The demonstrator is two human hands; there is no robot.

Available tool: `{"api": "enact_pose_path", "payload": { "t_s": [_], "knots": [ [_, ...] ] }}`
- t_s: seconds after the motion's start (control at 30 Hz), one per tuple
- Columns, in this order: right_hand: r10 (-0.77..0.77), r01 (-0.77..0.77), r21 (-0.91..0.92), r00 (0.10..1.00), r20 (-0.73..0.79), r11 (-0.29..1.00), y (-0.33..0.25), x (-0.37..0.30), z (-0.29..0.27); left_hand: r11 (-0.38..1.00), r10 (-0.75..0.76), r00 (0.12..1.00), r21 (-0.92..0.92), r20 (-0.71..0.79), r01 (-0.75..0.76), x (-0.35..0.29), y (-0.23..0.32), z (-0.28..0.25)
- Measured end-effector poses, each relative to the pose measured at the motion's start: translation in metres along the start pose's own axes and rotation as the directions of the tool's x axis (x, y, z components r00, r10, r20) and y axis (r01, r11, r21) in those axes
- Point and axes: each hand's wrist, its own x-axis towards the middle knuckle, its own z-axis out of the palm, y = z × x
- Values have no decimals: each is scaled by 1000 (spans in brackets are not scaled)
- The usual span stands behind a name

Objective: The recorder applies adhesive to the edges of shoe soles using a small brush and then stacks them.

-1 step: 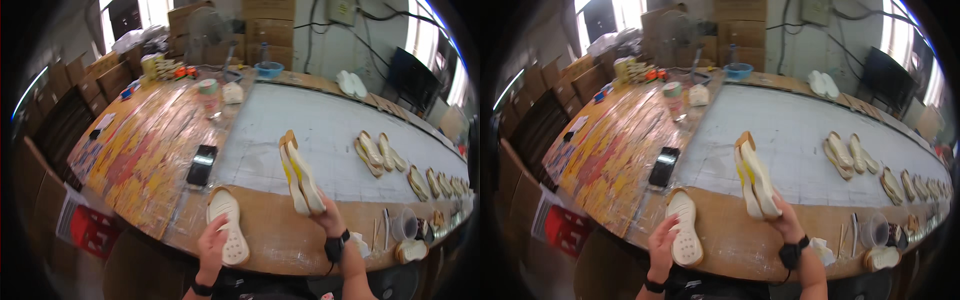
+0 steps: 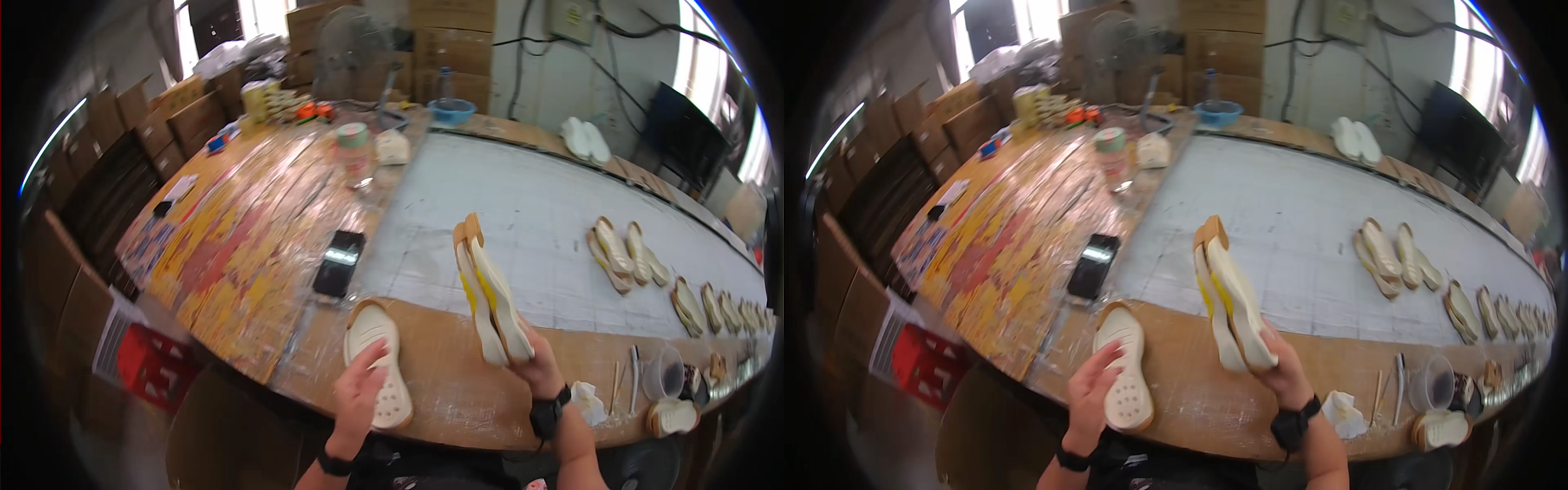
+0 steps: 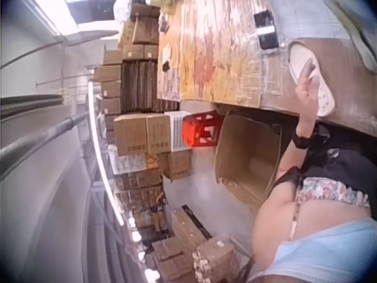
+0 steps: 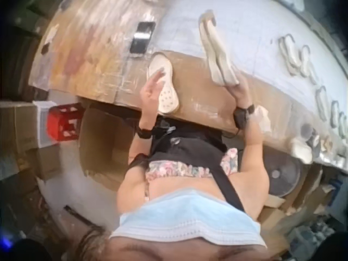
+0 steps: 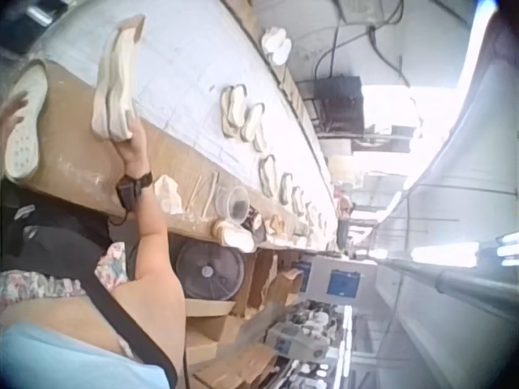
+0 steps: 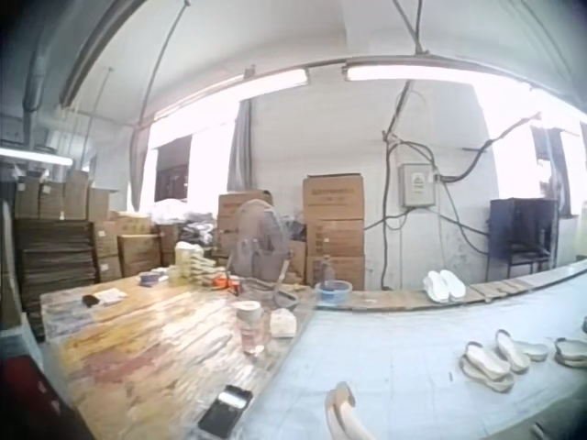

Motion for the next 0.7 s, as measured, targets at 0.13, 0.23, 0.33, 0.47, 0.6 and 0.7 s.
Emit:
{"api": "enact_pose_path", "payload": {
  "t_s": [0.13,0.23,0.33,0.47,0.6,0.7],
  "knots": [
    [161,-161,-7,987,22,987,31,-42,40,993,99,994,-67,47,-95,16,8,19],
    [237,-238,-30,971,-24,971,43,-62,50,990,133,990,-43,36,-131,11,9,17],
    [250,-252,-18,966,-57,968,49,-70,52,983,170,985,78,-18,-168,3,12,15],
    [251,-253,-8,962,-106,967,57,-77,49,945,237,971,241,-34,-223,-2,14,20],
    [166,-175,-57,977,-135,983,64,-82,47,878,294,956,394,5,-272,-5,26,25],
    [129,-140,-69,982,-136,988,64,-85,54,910,247,969,347,-13,-227,-4,22,27]
  ]
}}
